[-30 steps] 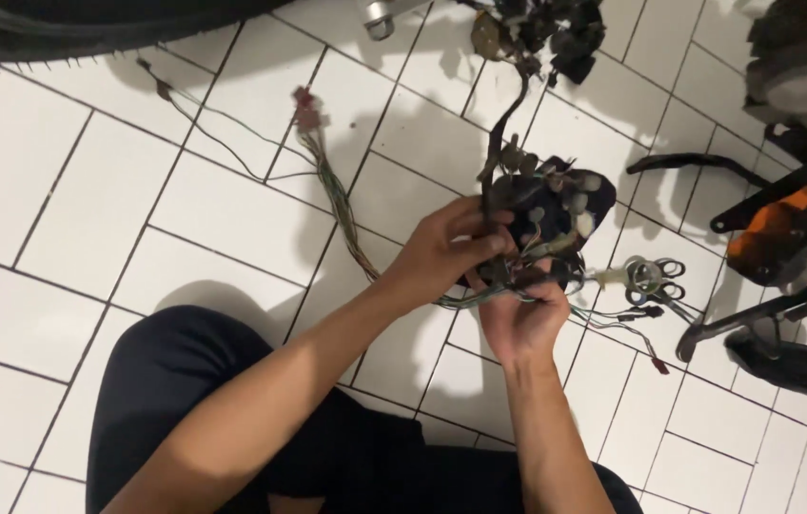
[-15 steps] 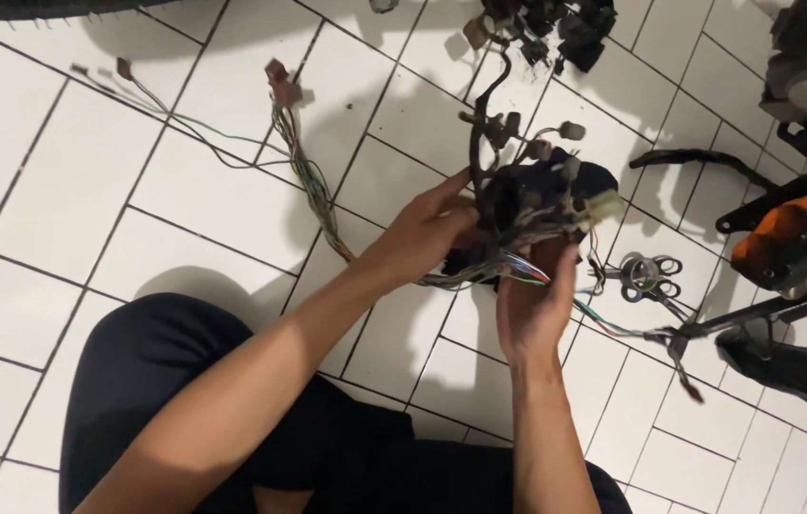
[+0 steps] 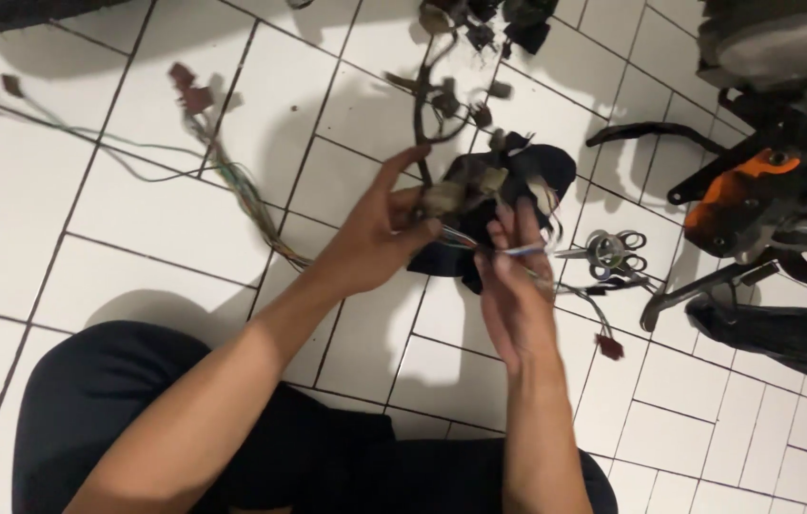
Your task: Repairing and organizing a motorcycle electrical wire harness using scissors and a cleaning cloth.
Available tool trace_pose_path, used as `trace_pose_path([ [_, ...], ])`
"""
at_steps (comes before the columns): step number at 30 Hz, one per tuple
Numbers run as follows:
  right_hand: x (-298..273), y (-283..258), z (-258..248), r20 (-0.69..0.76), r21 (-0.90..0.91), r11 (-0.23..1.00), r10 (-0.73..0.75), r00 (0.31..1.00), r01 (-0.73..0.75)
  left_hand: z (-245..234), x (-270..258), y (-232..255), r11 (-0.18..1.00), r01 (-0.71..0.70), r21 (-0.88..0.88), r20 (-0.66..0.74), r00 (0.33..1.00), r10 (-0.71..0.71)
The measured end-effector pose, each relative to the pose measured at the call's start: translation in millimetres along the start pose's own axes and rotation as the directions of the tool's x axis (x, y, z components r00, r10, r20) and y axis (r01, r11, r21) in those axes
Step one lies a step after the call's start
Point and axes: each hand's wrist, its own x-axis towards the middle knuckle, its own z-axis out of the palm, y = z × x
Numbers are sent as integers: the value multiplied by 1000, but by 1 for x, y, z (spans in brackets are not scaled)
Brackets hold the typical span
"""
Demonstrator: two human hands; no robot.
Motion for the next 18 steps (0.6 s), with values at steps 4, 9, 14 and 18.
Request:
trace_pose_path([
  [4, -9, -40, -6, 198, -16, 999, -43, 979, 47, -8, 1, 8, 995, -88, 44, 33, 996, 87],
  [9, -14, -48, -12, 338, 121, 993, -55, 940, 14, -8, 0, 15, 996, -90, -4, 58, 994, 90],
  [14, -10, -43, -9, 258, 528, 837, 4, 966, -144, -9, -2, 17, 995, -102, 23, 34, 994, 101],
  [18, -5, -31, -20, 277, 622, 768, -29, 960, -156, -9, -3, 23, 997, -79, 19, 34, 996, 79],
])
